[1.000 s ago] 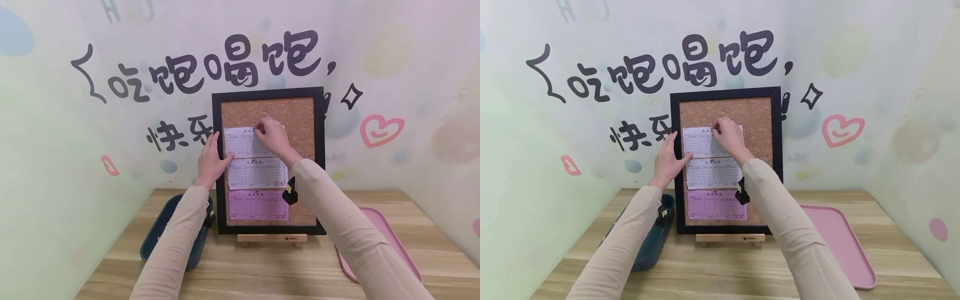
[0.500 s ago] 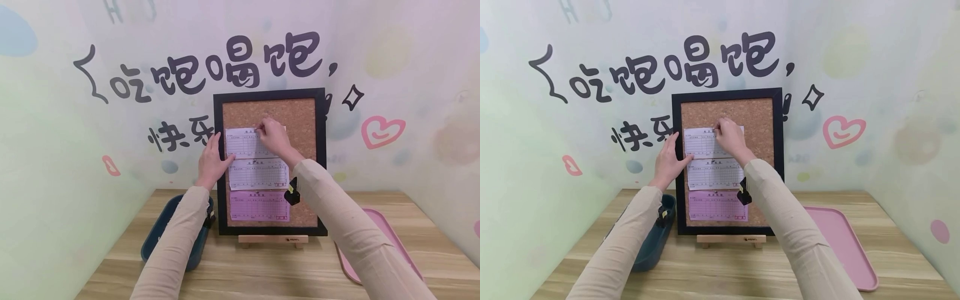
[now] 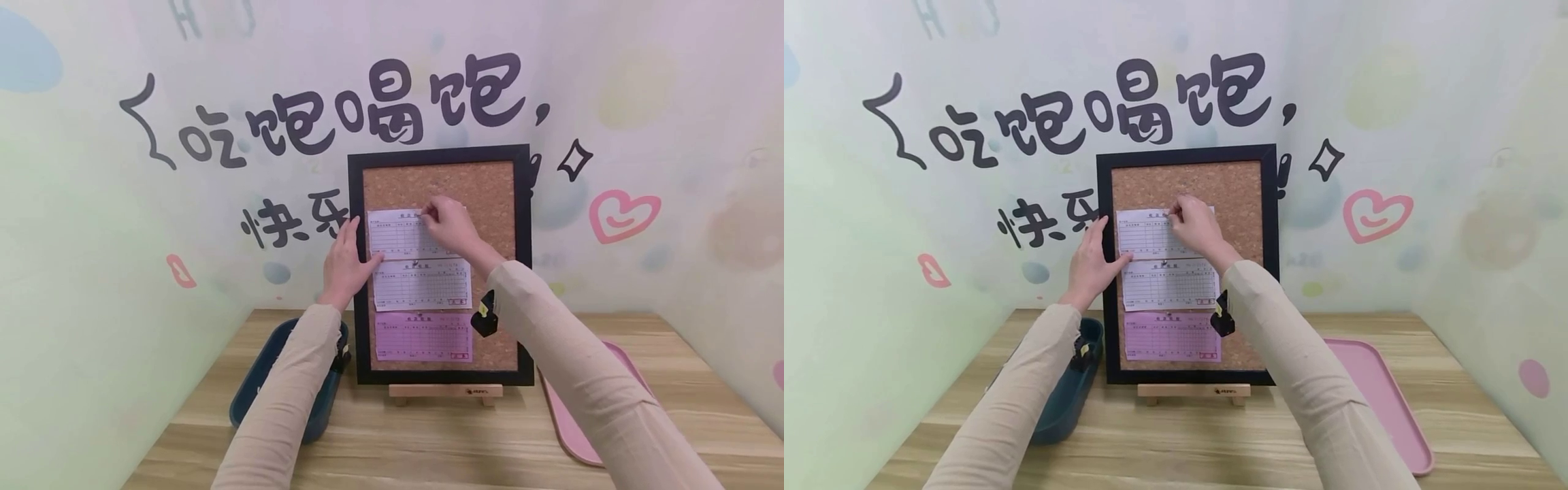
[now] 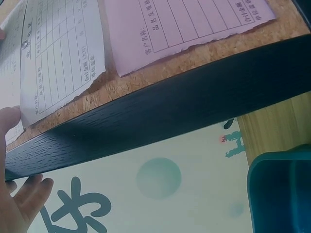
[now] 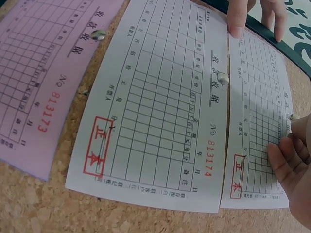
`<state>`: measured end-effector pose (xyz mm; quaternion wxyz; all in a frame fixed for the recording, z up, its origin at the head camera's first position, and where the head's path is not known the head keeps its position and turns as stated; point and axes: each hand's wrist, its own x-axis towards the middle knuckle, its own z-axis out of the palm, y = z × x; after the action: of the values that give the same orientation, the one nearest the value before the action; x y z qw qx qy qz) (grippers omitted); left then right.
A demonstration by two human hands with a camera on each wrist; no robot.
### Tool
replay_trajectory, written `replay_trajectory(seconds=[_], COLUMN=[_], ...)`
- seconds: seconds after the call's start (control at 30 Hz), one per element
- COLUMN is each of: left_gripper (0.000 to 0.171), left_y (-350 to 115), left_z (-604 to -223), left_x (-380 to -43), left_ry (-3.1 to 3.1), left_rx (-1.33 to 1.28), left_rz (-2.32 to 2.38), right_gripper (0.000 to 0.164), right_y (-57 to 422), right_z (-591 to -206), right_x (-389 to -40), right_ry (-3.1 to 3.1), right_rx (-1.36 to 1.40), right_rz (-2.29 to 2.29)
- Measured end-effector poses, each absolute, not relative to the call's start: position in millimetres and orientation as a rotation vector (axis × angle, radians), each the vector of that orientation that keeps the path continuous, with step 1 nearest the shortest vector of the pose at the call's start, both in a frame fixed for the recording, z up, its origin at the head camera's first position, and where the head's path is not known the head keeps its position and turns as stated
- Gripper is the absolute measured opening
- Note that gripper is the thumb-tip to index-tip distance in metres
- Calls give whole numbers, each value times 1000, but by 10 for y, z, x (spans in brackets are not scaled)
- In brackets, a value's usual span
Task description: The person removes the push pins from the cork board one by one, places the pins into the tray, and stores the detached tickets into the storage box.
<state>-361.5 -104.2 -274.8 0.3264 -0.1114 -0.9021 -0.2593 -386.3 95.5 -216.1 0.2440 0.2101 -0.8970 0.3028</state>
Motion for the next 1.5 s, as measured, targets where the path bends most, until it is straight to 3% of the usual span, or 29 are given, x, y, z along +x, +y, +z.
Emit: replay_trajectory(seconds=[0.93, 1.5], left_gripper=[78, 61], left_y=[-1092, -1029], left_z=[-2692, -2420], left_x=[-3623, -3654], left_ry=[-2302, -2251], left_rx=[-307, -469], left_rz=[-440, -295], right_gripper=[6, 6], right_y=[1316, 1314], right_z=[-2528, -2565], right_x=[-3645, -3641], right_ry=[-2423, -2418], right_rx=[651, 668], right_rz=[992, 944])
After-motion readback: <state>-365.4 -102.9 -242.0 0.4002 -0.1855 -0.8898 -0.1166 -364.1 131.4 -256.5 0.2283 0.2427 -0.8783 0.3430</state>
